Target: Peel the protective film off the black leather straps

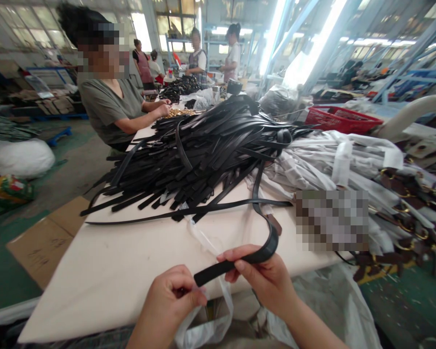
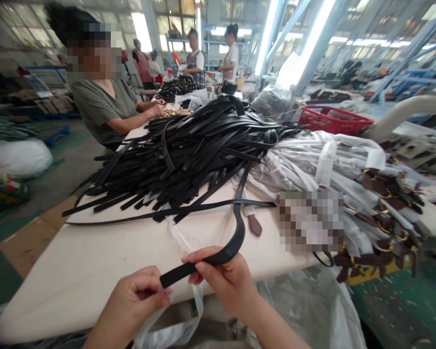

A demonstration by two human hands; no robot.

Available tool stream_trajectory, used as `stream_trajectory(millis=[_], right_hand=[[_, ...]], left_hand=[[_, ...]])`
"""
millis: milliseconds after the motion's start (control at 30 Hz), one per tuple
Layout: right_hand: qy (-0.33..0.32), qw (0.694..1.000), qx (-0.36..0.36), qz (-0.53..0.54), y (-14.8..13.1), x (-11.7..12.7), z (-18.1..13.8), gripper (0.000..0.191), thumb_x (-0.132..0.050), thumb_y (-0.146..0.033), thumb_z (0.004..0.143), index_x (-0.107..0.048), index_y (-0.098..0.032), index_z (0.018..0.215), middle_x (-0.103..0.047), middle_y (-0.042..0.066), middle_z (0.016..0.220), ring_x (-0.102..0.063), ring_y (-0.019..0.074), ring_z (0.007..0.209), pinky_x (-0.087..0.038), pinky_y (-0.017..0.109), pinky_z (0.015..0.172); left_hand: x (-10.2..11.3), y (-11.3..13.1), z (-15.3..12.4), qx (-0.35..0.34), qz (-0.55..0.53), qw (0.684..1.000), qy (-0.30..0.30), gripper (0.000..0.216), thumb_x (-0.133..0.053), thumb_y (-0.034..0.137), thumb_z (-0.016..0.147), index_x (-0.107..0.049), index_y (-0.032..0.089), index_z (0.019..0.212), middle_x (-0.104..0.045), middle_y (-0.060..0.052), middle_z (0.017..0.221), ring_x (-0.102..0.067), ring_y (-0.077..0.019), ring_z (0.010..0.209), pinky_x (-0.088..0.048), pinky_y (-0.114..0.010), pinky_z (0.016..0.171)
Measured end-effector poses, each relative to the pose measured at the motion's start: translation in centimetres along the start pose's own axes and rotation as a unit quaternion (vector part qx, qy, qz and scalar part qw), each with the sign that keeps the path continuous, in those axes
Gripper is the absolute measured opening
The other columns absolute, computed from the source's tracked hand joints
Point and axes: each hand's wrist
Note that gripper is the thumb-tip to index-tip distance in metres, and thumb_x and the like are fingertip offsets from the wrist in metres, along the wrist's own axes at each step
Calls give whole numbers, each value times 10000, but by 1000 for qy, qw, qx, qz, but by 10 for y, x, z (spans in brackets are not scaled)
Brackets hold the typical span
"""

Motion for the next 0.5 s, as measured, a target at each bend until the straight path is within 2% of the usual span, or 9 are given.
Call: stream_trajectory(millis=[200,367,500], right_hand=[[-9,1000,-10,-6,3,2,0,132,-604,-223,899,-701,-209,988,-739,84,986,-694,131,670,-569,232,619],[-38,996,-60,-56,-2,4,-2,198,-590,-296,908,-713,-159,981,-717,71,743,-673,140,615,-542,225,581],[-72,990,-108,-45,3,-2,-2,246,-602,-354,894,-711,-140,944,-687,60,727,-659,130,586,-515,198,532]], left_hand=[[1,-2,2,-7,2,1000,-3,189,-743,242,636,-674,164,478,-505,1,593,-475,-142,570,-330,-242,543],[2,4,1,-12,-5,999,-31,156,-700,274,688,-727,161,584,-504,-6,633,-476,-151,598,-328,-244,547],[0,9,-3,-37,5,996,-81,201,-651,306,756,-724,168,630,-503,-11,678,-487,-159,642,-342,-245,579]])
Point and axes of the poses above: each hand's wrist, its own z-axis towards the middle knuckle, its own x-axis out of the back of the hand, y = z × x
